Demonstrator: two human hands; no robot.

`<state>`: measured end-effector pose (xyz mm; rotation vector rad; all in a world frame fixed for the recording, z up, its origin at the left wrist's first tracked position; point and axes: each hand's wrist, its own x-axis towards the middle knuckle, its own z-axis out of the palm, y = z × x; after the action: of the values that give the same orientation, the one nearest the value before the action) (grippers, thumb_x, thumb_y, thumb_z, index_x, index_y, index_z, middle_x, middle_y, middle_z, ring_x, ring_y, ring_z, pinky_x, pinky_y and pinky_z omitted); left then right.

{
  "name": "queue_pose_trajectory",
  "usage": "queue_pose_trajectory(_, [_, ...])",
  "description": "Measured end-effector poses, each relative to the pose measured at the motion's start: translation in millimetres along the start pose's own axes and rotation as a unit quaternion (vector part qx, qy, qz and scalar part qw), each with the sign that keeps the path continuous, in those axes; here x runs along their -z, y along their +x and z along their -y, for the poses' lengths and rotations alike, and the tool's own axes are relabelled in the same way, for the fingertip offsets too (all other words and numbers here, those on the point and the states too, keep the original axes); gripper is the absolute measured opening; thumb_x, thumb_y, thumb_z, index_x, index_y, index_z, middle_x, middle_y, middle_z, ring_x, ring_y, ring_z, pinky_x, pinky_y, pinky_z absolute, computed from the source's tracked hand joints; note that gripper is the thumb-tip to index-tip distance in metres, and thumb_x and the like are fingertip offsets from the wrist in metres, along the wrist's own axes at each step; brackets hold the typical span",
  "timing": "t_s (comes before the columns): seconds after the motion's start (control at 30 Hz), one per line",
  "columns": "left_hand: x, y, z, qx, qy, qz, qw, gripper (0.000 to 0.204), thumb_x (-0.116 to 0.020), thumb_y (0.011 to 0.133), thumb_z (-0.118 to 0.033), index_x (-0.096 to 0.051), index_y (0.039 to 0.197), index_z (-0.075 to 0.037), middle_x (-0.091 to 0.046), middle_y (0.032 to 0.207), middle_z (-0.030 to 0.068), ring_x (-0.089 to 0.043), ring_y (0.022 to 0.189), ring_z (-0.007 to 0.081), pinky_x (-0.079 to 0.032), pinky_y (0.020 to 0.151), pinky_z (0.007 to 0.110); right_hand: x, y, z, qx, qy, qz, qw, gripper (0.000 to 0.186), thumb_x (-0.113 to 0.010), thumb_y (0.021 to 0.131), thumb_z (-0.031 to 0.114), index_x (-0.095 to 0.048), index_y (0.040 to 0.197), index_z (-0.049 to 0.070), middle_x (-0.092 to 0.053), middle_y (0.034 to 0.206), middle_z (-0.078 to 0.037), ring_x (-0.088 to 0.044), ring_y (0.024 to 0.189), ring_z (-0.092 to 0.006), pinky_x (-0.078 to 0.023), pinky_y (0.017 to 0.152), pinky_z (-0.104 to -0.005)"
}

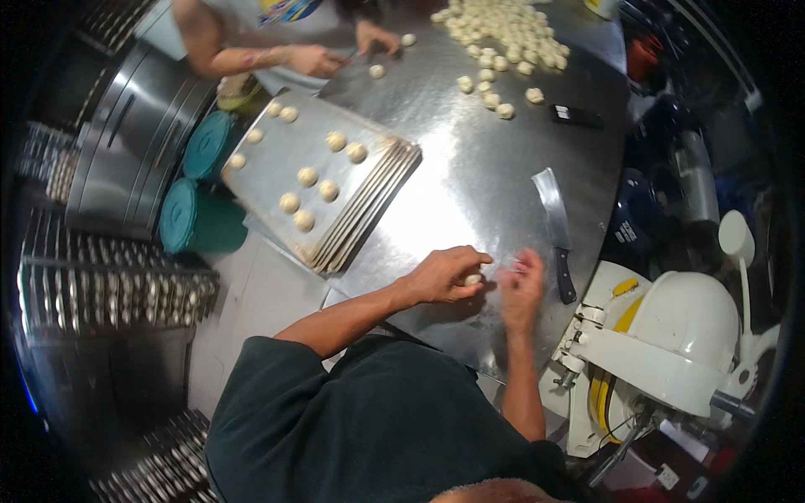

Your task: The person portions dough using a blade and rolls it into balls by hand on a metal table, placing them onto a baking tray.

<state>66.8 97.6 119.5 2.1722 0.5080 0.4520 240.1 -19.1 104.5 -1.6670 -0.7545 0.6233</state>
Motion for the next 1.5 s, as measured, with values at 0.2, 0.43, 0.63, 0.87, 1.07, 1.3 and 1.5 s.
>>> queue_pose_trajectory(0.2, [16,-53,-13,0.032,0.012,-0.065,0.997,0.061,-0.082,0.083,-0.025,-0.057,0.138,-0.014,-0.064,0.114,0.0114,-0.068,0.098,0.031,-0.059,0.081,0.04,-24,-39,16,-0.014,-0.084,0.148,0.985,0.027,-0.074,0.087,0.011,-0.065,0.11,0.001,-0.067,0.106,-0.013,-0.062,0.108,-0.0278,-0.05,0.092,-0.0406])
queue_pose_trajectory(0.43, [29,-92,66,0.027,0.207,-0.104,0.972,0.027,-0.071,0.083,-0.017,-0.068,0.109,-0.013,-0.06,0.094,0.0098,-0.059,0.091,0.0309,-0.046,0.078,0.044,-2,-56,-49,0.232,-0.456,0.063,0.857,0.014,-0.062,0.085,0.012,-0.062,0.097,0.005,-0.062,0.096,-0.015,-0.056,0.099,-0.0379,-0.042,0.091,-0.0497])
queue_pose_trajectory(0.63, [8,-71,55,-0.041,0.132,-0.058,0.989,0.021,-0.068,0.088,-0.019,-0.062,0.106,-0.007,-0.063,0.092,0.0116,-0.06,0.095,0.0331,-0.047,0.086,0.046,-72,-38,-26,0.178,-0.426,0.044,0.886,0.013,-0.058,0.09,0.013,-0.062,0.099,0.005,-0.063,0.1,-0.015,-0.054,0.102,-0.0392,-0.04,0.093,-0.0517])
queue_pose_trajectory(0.87, [40,-134,93,-0.07,0.133,-0.103,0.983,0.012,-0.062,0.093,-0.015,-0.061,0.104,-0.009,-0.059,0.088,0.0116,-0.057,0.088,0.0322,-0.044,0.082,0.046,0,-117,-54,0.255,-0.472,0.095,0.839,0.017,-0.057,0.09,0.014,-0.062,0.102,0.003,-0.063,0.102,-0.017,-0.055,0.102,-0.0396,-0.041,0.093,-0.0524])
queue_pose_trajectory(1.07, [25,-68,69,0.0,0.151,-0.131,0.98,0.009,-0.062,0.091,-0.015,-0.062,0.097,-0.009,-0.064,0.09,0.0114,-0.06,0.091,0.0311,-0.044,0.084,0.045,-50,-28,-51,0.194,-0.486,-0.065,0.85,0.019,-0.056,0.088,0.013,-0.064,0.102,0.002,-0.066,0.103,-0.019,-0.06,0.103,-0.0401,-0.045,0.092,-0.0487])
queue_pose_trajectory(1.3, [11,-109,60,0.108,0.051,-0.107,0.987,0.036,-0.066,0.093,-0.017,-0.062,0.126,-0.002,-0.07,0.104,0.0217,-0.062,0.096,0.044,-0.048,0.089,0.053,-28,-103,-51,0.201,-0.412,0.116,0.881,0.016,-0.056,0.087,0.013,-0.063,0.099,0.007,-0.064,0.095,-0.017,-0.054,0.095,-0.0388,-0.04,0.089,-0.0524])
queue_pose_trajectory(1.5, [49,-98,79,0.029,0.145,-0.116,0.982,0.03,-0.069,0.094,-0.019,-0.065,0.12,-0.005,-0.069,0.092,0.0148,-0.064,0.089,0.0361,-0.049,0.084,0.049,11,-87,-61,0.223,-0.431,0.049,0.873,0.018,-0.057,0.085,0.01,-0.063,0.101,0.005,-0.061,0.098,-0.015,-0.055,0.097,-0.0374,-0.04,0.09,-0.0504])
